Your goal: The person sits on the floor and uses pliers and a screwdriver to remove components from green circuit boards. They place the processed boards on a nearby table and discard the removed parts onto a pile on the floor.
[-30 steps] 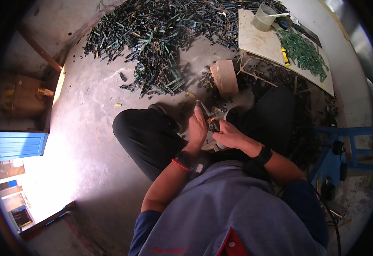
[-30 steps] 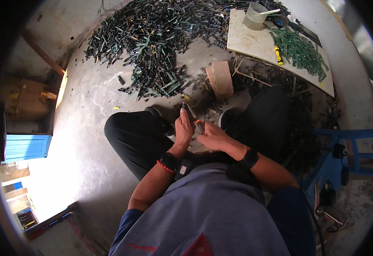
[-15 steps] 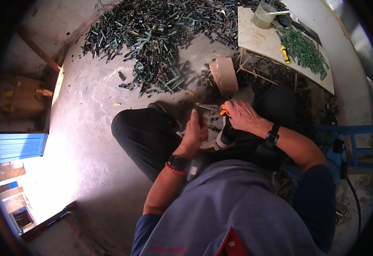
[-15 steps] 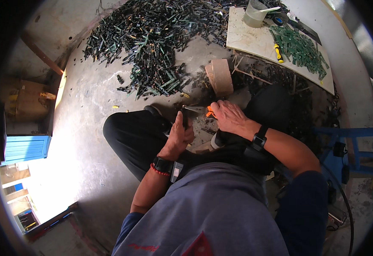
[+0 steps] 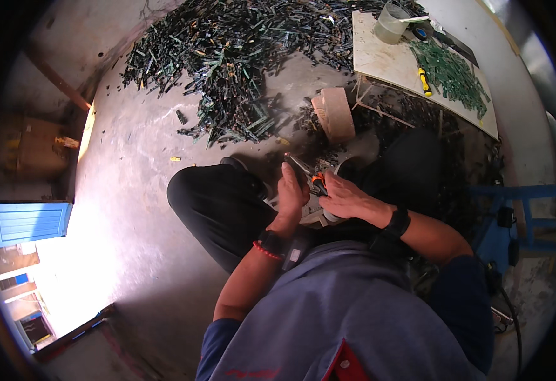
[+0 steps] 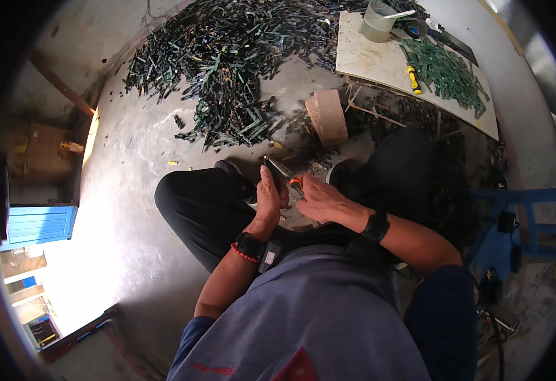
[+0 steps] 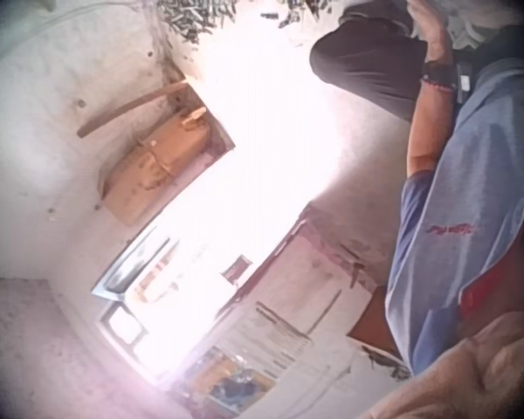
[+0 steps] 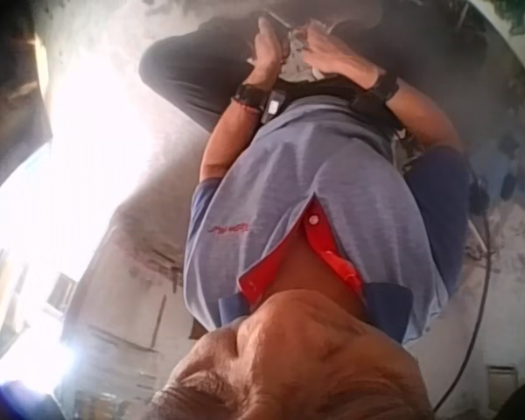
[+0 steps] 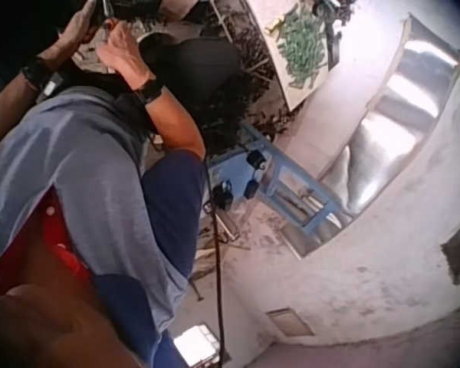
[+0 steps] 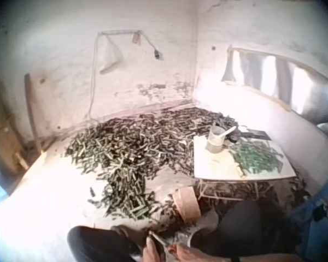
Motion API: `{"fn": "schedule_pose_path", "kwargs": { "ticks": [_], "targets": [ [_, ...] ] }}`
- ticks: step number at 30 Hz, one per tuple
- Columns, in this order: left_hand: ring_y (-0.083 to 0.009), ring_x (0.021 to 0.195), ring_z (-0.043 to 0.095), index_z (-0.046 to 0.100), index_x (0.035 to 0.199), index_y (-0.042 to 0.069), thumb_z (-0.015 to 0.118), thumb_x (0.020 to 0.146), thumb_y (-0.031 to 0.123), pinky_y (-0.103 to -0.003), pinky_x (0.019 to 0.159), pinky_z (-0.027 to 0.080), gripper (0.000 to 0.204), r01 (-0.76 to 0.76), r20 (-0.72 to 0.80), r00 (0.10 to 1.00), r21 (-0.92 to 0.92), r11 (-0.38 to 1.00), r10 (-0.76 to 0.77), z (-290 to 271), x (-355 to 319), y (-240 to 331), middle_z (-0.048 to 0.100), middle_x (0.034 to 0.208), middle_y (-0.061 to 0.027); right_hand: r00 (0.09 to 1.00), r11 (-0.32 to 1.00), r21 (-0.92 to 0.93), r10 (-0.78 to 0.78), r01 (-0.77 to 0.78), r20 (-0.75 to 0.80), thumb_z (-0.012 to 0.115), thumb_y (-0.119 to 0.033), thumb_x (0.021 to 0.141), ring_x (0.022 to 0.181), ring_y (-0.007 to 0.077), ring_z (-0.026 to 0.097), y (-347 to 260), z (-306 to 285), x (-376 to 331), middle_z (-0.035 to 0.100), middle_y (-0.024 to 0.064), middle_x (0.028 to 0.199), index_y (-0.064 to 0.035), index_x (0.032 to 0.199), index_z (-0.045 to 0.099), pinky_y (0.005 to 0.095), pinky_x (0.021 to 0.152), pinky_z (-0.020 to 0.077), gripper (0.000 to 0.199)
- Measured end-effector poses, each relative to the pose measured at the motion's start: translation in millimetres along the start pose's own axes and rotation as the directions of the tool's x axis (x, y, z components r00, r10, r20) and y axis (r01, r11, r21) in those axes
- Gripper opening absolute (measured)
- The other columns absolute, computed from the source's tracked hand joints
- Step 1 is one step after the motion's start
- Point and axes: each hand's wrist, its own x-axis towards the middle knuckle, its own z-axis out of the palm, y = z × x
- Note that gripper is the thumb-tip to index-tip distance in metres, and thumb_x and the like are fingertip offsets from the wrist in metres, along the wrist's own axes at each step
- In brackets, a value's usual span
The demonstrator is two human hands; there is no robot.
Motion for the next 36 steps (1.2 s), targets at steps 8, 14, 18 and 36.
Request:
{"fn": "schedule_pose_path", "kwargs": {
  "ticks": [8,14,18,36],
  "targets": [
    [-0.0108,0.051,0.044,0.054,0.070,0.004,0.027,0.096,0.057,-0.027,0.046,0.035,0.065,-0.278,-0.115,0.944,0.231,0.932,0.310,6,10,-9,0.050,0.058,-0.0013,0.987,0.949,0.279,0.119,-0.144,0.108,0.055,-0.023,0.077,0.074,0.0426,0.057,-20,2,12,0.057,0.0257,0.078,0.0094,0.091,0.047,0.0449,0.063,0.0444,0.036],
    [-0.0114,0.052,0.044,0.053,0.068,0.002,0.025,0.100,0.048,-0.030,0.048,0.037,0.062,-0.283,-0.184,0.933,0.154,0.947,0.309,0,16,-16,0.050,0.058,-0.0025,0.991,0.989,0.134,0.082,-0.067,-0.105,0.060,-0.017,0.073,0.074,0.0426,0.060,-9,29,18,0.060,0.0254,0.079,0.0068,0.093,0.049,0.0466,0.065,0.0473,0.032],
    [-0.0103,0.039,0.031,0.044,0.066,0.009,0.029,0.097,0.054,-0.028,0.038,0.025,0.057,0.026,-0.023,0.999,-0.140,0.990,-0.030,-7,0,1,0.035,0.049,0.0033,0.986,0.989,-0.133,0.049,-0.071,-0.162,0.061,-0.013,0.073,0.082,0.0422,0.059,-1,14,18,0.060,0.0254,0.088,0.0033,0.095,0.048,0.0473,0.070,0.0475,0.031],
    [-0.0078,0.035,0.025,0.041,0.068,0.012,0.030,0.092,0.063,-0.025,0.035,0.017,0.058,0.078,-0.006,0.997,-0.144,0.986,-0.080,-6,-1,3,0.030,0.047,0.0037,0.997,0.996,0.061,0.065,-0.063,-0.032,0.058,-0.012,0.073,0.080,0.0412,0.058,5,14,13,0.058,0.0240,0.081,0.0033,0.094,0.044,0.0459,0.068,0.0466,0.030]
  ]
}}
